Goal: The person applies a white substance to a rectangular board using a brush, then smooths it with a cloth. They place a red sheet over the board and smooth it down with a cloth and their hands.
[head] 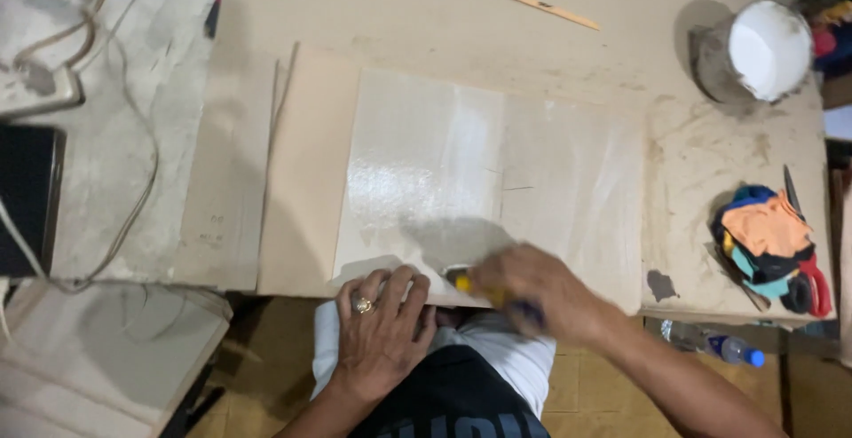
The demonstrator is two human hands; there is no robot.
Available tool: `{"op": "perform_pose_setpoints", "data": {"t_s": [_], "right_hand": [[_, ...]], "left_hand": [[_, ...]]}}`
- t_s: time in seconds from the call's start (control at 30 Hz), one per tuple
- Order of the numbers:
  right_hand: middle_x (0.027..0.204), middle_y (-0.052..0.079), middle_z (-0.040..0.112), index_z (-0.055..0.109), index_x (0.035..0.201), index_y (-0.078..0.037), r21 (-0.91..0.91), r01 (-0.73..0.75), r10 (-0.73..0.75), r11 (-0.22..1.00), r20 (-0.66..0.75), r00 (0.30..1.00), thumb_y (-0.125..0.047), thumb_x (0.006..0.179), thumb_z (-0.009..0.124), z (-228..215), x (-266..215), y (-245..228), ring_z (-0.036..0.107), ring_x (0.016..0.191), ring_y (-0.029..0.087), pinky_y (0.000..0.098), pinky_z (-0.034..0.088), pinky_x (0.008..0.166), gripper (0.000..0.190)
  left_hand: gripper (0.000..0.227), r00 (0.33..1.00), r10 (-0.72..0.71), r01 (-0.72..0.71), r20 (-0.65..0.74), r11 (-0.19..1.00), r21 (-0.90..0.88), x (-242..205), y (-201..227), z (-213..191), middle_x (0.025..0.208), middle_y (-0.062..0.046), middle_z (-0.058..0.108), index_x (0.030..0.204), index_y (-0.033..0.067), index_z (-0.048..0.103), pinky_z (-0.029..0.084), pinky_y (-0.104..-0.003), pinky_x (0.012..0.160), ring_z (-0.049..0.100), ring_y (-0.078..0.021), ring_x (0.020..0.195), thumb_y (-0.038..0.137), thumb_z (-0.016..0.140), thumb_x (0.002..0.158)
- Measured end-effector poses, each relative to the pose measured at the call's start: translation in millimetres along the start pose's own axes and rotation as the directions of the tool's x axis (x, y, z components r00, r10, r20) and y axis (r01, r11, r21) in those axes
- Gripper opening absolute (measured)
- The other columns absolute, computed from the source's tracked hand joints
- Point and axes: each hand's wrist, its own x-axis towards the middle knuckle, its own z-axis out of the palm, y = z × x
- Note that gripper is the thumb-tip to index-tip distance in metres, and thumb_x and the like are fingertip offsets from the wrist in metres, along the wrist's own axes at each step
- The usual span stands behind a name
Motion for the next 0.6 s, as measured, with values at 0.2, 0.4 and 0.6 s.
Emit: {"op": "perform_pose_setpoints", "data": {"t_s": [0.2,0.4,0.6], "right_hand": [[0.083,0.003,0.066,0.064,0.092,-0.015,0.003,-0.482,0.449,0.876,-0.365,0.815,-0.03,0.105,0.052,-59,103,50,0.065,0.075,0.019,0.0384,0.047,0.064,0.022],[0.118,0.016,0.071,0.057,0.135,-0.009,-0.337,-0.348,0.131,0.875,-0.527,0.84,-0.018,0.099,0.062,-51,80,149,0.07,0.099,0.037,0.0443,0.053,0.079,0.038],[0.078,0.004,0.072,0.075,0.103,-0.01,0.076,-0.214,0.216,0.974,-0.017,0.976,-0.031,0.104,0.049,-10,88,11,0.072,0.064,0.016,0.0274,0.058,0.054,0.034]], "left_hand": [[0.034,0.999,0.034,-0.033,-0.004,0.997,0.076,4,0,-3,0.119,0.001,0.061,0.113,0.0193,0.063,0.036,-0.044,0.088,0.057,-0.0227,0.101,0.039,0.066,0.085],[0.036,0.999,0.031,-0.03,-0.038,0.999,0.025,0,3,-12,0.122,0.0,0.059,0.116,0.0175,0.062,0.037,-0.044,0.088,0.057,-0.0231,0.103,0.034,0.069,0.084],[0.042,0.999,-0.008,0.007,0.039,1.0,0.018,-4,1,4,0.124,-0.003,0.056,0.118,0.0173,0.061,0.038,-0.047,0.088,0.053,-0.0255,0.104,0.045,0.064,0.087]]}}
